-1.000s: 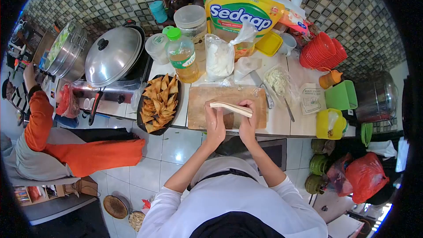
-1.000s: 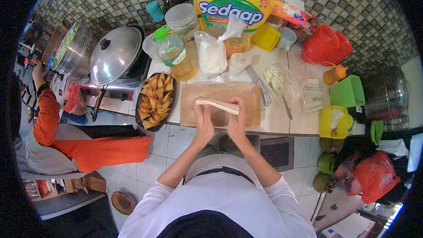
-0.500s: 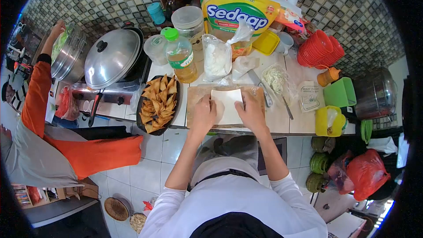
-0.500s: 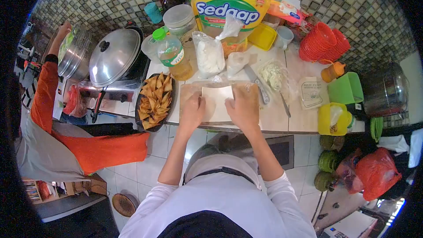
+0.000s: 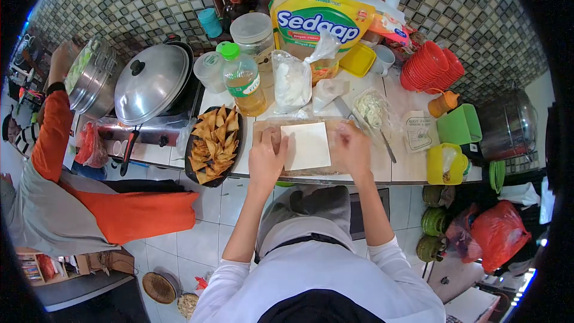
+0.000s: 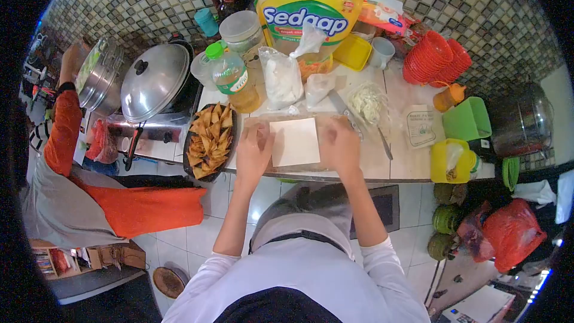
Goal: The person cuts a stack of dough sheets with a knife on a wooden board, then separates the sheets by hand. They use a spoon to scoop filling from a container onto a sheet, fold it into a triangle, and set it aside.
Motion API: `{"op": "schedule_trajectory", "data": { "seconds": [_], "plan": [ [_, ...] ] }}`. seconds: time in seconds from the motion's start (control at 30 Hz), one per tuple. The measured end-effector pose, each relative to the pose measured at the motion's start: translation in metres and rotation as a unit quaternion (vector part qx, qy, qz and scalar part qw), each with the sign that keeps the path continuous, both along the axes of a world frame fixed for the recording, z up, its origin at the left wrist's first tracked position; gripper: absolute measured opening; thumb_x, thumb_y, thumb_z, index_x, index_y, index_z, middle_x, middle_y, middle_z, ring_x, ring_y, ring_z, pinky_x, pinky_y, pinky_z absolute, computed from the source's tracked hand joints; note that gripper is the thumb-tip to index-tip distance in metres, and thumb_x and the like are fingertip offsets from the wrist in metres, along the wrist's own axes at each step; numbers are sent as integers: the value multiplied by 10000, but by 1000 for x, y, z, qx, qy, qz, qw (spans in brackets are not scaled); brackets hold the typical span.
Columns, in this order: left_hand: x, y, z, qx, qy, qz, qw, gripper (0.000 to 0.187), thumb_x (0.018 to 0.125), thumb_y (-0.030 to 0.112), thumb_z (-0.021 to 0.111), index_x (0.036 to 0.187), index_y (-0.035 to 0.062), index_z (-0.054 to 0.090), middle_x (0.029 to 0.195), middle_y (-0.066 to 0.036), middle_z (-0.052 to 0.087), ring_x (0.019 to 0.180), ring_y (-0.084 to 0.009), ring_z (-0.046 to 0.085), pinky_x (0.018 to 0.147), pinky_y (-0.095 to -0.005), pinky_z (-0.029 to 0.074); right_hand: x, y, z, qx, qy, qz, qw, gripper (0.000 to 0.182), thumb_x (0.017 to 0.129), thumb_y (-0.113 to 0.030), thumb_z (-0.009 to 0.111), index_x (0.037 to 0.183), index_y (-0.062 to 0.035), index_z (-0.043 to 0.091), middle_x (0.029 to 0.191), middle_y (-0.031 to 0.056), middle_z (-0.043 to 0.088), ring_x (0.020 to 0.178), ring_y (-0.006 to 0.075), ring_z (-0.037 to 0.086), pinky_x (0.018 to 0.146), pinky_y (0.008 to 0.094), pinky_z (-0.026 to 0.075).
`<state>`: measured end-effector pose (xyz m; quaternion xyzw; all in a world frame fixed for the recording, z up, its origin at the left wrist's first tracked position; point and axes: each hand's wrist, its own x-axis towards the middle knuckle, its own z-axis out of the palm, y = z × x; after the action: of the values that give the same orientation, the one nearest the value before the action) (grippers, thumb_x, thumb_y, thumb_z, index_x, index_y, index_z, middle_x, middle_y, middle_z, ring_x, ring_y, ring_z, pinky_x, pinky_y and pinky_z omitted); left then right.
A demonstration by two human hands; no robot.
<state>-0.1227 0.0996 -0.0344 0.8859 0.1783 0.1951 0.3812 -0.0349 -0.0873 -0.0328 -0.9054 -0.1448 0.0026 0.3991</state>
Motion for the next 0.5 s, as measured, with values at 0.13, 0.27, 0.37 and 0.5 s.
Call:
{"op": "schedule_trajectory", "data": {
  "seconds": [0.13,0.27,0.37,0.5],
  "plan": [
    [-17,-6,16,115,-34,-86,989,459,756,290,674,1118,54,521,1122,-176,476,1056,-360,467,824,-446,395,17,-42,-14,-58,-177,-29,982,244,794,-61,561,1016,30,601,848,218,623,751,341,613,683,380,490],
    [-19,-21,5,93,-74,-180,976,429,735,256,690,1102,90,541,1132,-134,477,1100,-325,440,854,-456,362,25,-60,-34,-142,-182,14,973,255,792,-61,549,1026,34,590,915,232,606,818,376,590,708,402,482],
    [-18,-25,-5,145,-103,-249,952,413,714,206,703,1089,111,556,1124,-111,484,1107,-314,452,854,-448,368,29,-61,-49,-218,-140,25,966,284,783,-61,530,1054,-1,588,952,176,623,877,326,599,739,393,494],
    [-18,-19,-6,177,-120,-242,946,367,668,181,738,1008,119,614,1093,-91,513,1055,-297,483,872,-421,362,36,-59,-60,-277,-161,-4,947,247,775,-69,539,1007,6,580,927,171,622,874,307,610,714,397,508]
  ]
}}
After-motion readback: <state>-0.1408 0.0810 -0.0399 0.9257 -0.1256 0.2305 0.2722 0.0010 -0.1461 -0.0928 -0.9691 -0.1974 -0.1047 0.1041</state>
